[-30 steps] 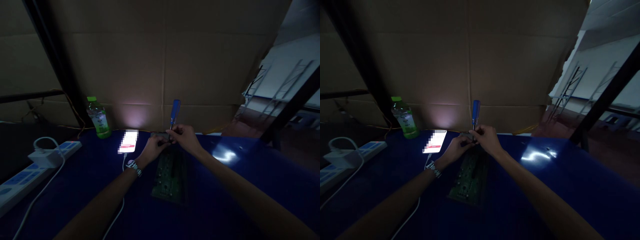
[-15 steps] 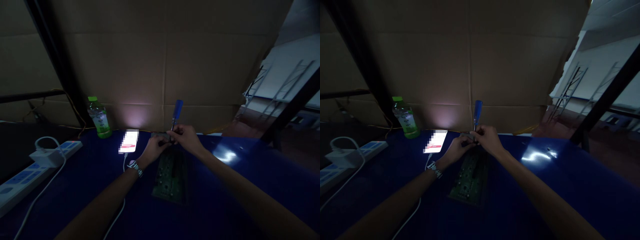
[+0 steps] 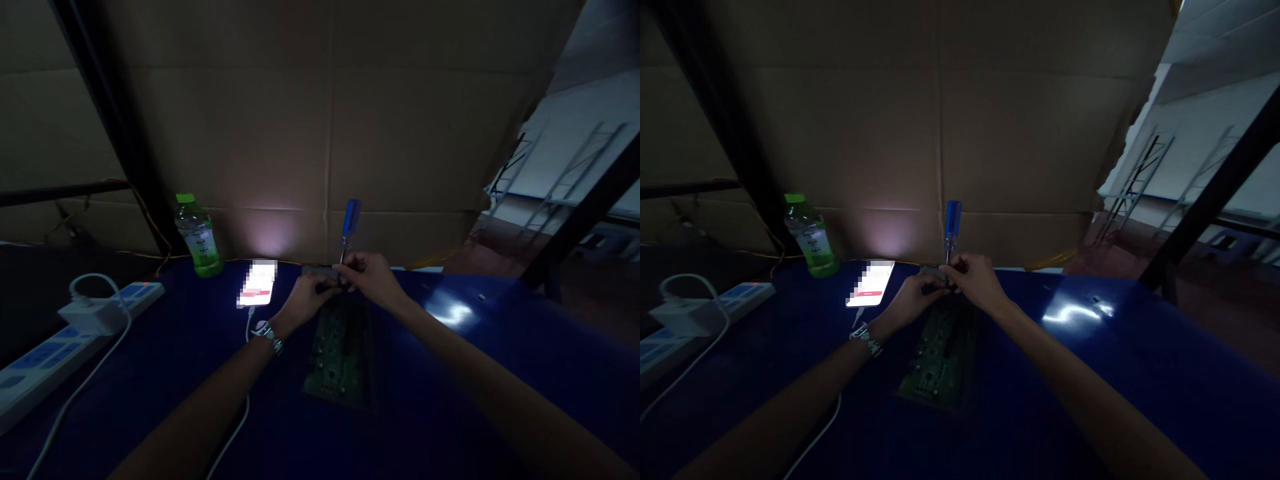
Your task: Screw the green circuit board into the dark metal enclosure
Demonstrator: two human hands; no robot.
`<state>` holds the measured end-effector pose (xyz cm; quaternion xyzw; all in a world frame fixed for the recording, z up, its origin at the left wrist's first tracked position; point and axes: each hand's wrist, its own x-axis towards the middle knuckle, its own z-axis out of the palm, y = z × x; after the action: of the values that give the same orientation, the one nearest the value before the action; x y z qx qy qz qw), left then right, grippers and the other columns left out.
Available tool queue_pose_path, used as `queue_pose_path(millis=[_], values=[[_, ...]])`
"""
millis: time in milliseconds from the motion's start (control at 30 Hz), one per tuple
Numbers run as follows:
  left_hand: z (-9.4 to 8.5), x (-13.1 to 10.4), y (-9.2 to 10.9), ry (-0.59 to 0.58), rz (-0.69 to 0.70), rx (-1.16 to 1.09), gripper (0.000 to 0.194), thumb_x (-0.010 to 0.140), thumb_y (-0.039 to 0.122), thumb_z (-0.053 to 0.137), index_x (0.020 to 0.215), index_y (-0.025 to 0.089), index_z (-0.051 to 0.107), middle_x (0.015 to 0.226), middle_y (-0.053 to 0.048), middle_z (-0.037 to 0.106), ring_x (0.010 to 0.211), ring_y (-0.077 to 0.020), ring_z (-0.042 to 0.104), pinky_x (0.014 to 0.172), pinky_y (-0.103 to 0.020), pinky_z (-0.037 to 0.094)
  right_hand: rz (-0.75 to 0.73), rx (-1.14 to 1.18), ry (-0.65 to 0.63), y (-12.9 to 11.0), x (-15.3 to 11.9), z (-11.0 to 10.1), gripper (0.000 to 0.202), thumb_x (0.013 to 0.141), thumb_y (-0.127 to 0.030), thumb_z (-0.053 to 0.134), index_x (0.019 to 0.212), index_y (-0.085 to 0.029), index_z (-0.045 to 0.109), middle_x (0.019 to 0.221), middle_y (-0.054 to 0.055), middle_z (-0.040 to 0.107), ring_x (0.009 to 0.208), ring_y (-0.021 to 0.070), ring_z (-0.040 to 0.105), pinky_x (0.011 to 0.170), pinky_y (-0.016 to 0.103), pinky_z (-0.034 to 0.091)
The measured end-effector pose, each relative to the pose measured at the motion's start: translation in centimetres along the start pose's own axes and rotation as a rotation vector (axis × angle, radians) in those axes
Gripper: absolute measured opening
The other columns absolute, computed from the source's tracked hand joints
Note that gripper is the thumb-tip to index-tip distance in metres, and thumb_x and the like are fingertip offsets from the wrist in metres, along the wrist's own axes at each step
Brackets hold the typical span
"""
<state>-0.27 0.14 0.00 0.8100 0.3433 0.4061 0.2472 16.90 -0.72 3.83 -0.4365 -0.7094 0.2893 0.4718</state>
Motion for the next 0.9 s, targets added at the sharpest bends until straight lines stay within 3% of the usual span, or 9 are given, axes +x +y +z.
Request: queue_pose_path(millis=[67, 167, 300, 400, 467, 567, 733, 900], values=[[-0.1, 0.0, -0.1, -0.028, 0.012, -0.023, 0.015, 0.085, 0.027, 0.061, 0.09, 0.018, 0.072, 0.089, -0.003, 0.073, 0.081, -0.0183, 0.064, 0.075, -0.03, 0.045, -0.024, -0.028, -0.04, -0.2, -0.1, -0.1, 0.018, 0.083, -0.034, 0.062, 0.075, -0.018, 0.062, 0.061, 0.001, 0.062, 0.057, 0.0156, 0.062, 0.046, 0.026, 0.052], [-0.4, 0.0, -0.3, -0.114, 0.038, -0.069, 0.018, 0.088, 0.024, 0.056, 0.099, 0.019, 0.07, 0.096, -0.004, 0.073, 0.084, -0.018, 0.065, 0.077, -0.03, 0.046, -0.091, -0.07, -0.104, -0.7, -0.2, -0.3, 0.014, 0.086, -0.03, 0.057, 0.084, -0.018, 0.065, 0.075, 0.004, 0.067, 0.064, 0.016, 0.064, 0.048, 0.025, 0.052], [-0.4, 0.0, -0.7, -0.091, 0.008, -0.045, 0.016, 0.087, 0.025, 0.059, 0.09, 0.018, 0.072, 0.088, -0.004, 0.074, 0.079, -0.0179, 0.065, 0.073, -0.029, 0.046, -0.1, -0.059, -0.111, -0.4, -0.2, -0.2, 0.017, 0.086, -0.03, 0.057, 0.097, -0.019, 0.065, 0.09, 0.006, 0.069, 0.071, 0.0168, 0.066, 0.049, 0.025, 0.052], [-0.1, 0.0, -0.7, -0.04, -0.01, -0.04, 0.015, 0.085, 0.025, 0.061, 0.087, 0.017, 0.073, 0.086, -0.004, 0.074, 0.079, -0.0181, 0.065, 0.073, -0.029, 0.046, -0.055, -0.105, -0.084, 0.3, -0.3, 0.0, 0.017, 0.084, -0.035, 0.062, 0.084, -0.018, 0.065, 0.074, 0.005, 0.067, 0.065, 0.0172, 0.065, 0.049, 0.026, 0.052], [-0.2, -0.1, -0.6, -0.056, -0.001, -0.044, 0.015, 0.086, 0.024, 0.059, 0.089, 0.018, 0.073, 0.089, -0.004, 0.074, 0.081, -0.018, 0.065, 0.076, -0.03, 0.047, -0.041, -0.121, -0.092, 0.7, -0.3, 0.2, 0.022, 0.085, -0.037, 0.059, 0.076, -0.017, 0.063, 0.063, 0.002, 0.063, 0.057, 0.016, 0.063, 0.048, 0.027, 0.052], [-0.9, -0.1, -0.2, -0.107, 0.036, -0.03, 0.017, 0.085, 0.02, 0.058, 0.096, 0.02, 0.071, 0.096, -0.003, 0.073, 0.085, -0.0177, 0.065, 0.079, -0.03, 0.047, -0.063, -0.114, -0.07, 0.6, -0.3, 0.3, 0.022, 0.087, -0.037, 0.056, 0.077, -0.017, 0.062, 0.063, 0.002, 0.062, 0.056, 0.0155, 0.062, 0.047, 0.026, 0.051], [-2.4, 0.3, 0.5, -0.124, 0.015, -0.013, 0.019, 0.085, 0.021, 0.056, 0.1, 0.018, 0.068, 0.095, -0.006, 0.07, 0.082, -0.0176, 0.064, 0.073, -0.03, 0.049, -0.013, 0.058, -0.026, 0.2, -0.5, 0.0, 0.026, 0.085, -0.043, 0.058, 0.083, -0.017, 0.058, 0.075, 0.004, 0.065, 0.06, 0.0146, 0.064, 0.048, 0.025, 0.053], [-2.9, -0.8, 0.7, -0.111, 0.046, 0.066, 0.015, 0.083, 0.025, 0.061, 0.096, 0.02, 0.067, 0.092, -0.005, 0.07, 0.083, -0.018, 0.064, 0.074, -0.031, 0.049, 0.08, 0.289, 0.092, 1.1, -2.9, -0.1, 0.031, 0.082, -0.049, 0.059, 0.092, -0.02, 0.051, 0.084, 0.006, 0.067, 0.063, 0.0163, 0.067, 0.049, 0.028, 0.056]])
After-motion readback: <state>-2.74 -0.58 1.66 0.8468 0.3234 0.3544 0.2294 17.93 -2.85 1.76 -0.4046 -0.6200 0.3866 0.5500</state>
